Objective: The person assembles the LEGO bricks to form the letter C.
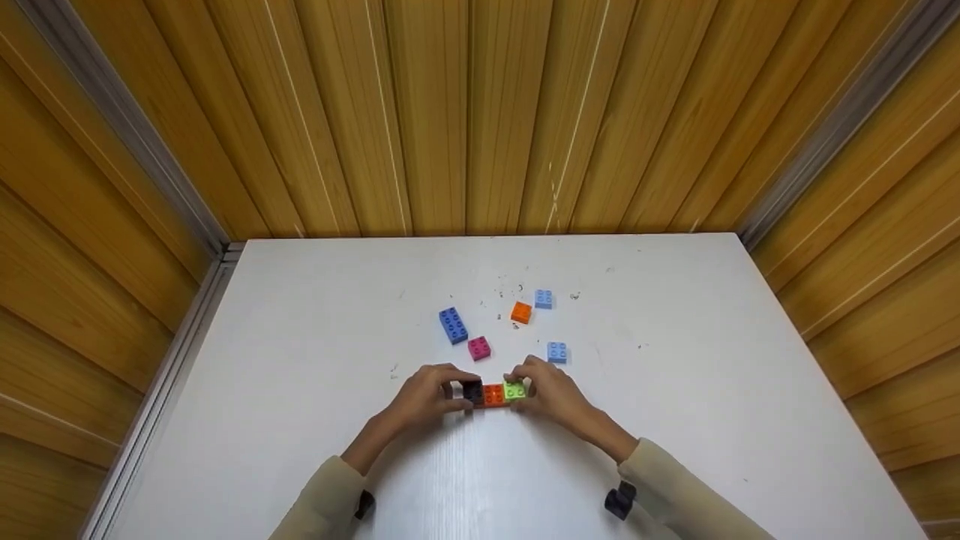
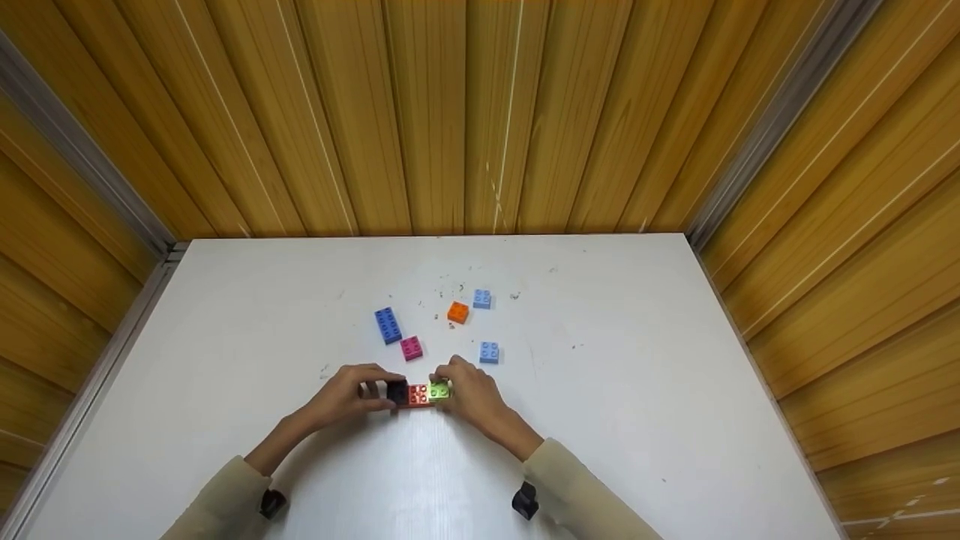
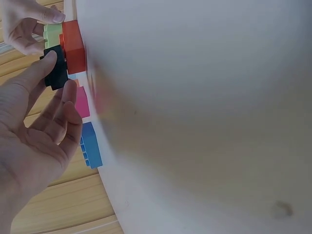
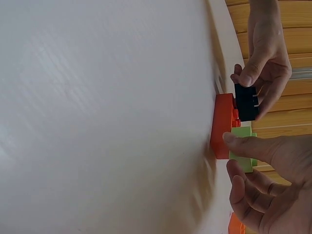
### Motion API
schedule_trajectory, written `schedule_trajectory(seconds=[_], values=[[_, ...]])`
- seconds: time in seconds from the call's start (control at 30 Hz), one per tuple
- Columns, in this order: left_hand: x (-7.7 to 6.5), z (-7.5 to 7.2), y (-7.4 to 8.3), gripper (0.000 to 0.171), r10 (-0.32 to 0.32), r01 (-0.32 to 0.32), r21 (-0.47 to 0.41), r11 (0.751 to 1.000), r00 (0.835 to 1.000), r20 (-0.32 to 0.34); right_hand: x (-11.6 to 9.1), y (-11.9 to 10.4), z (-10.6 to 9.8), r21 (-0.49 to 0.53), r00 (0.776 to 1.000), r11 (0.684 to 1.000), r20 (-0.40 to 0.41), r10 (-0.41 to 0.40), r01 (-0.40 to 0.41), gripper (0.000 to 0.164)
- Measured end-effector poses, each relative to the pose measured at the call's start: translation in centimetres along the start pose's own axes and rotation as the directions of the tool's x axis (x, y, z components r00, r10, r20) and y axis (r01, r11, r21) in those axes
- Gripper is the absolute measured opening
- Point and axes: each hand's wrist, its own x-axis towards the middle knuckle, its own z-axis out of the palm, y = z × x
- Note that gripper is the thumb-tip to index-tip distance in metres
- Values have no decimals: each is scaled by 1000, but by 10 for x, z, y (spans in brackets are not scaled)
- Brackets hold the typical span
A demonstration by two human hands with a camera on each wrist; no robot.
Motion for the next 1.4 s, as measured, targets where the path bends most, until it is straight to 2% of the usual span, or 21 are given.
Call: schedule_trajectory(seconds=[0.23, 0.5, 0.7, 0.87, 0.97, 1.2, 1.4], values=[[2, -4, -1, 39, -31, 31, 11, 999, 999, 7, 2, -1, 1, 8, 1000, 1000, 2, 17, -17, 36], [6, -11, -2, 39, -72, 72, -26, 997, 997, 28, 5, -3, 3, 31, 1000, 999, -1, 31, -31, 37], [10, -12, -2, 40, -76, 79, -79, 994, 996, 49, 4, -1, 4, 47, 1000, 999, -11, 13, -13, 38], [12, -10, 2, 41, -152, 162, -142, 977, 985, 75, 4, 2, 2, 90, 1000, 996, 7, 17, -17, 40], [13, -8, 5, 41, -189, 199, -140, 970, 979, 82, 4, 4, 1, 114, 1000, 993, 10, 15, -16, 41], [17, -7, 5, 42, -199, 208, -137, 968, 977, 79, 4, 10, -1, 136, 1000, 991, 0, -15, 15, 41], [16, -6, 6, 42, -218, 224, -107, 969, 974, 63, 6, 7, -2, 139, 1000, 990, 13, 14, -16, 41]])
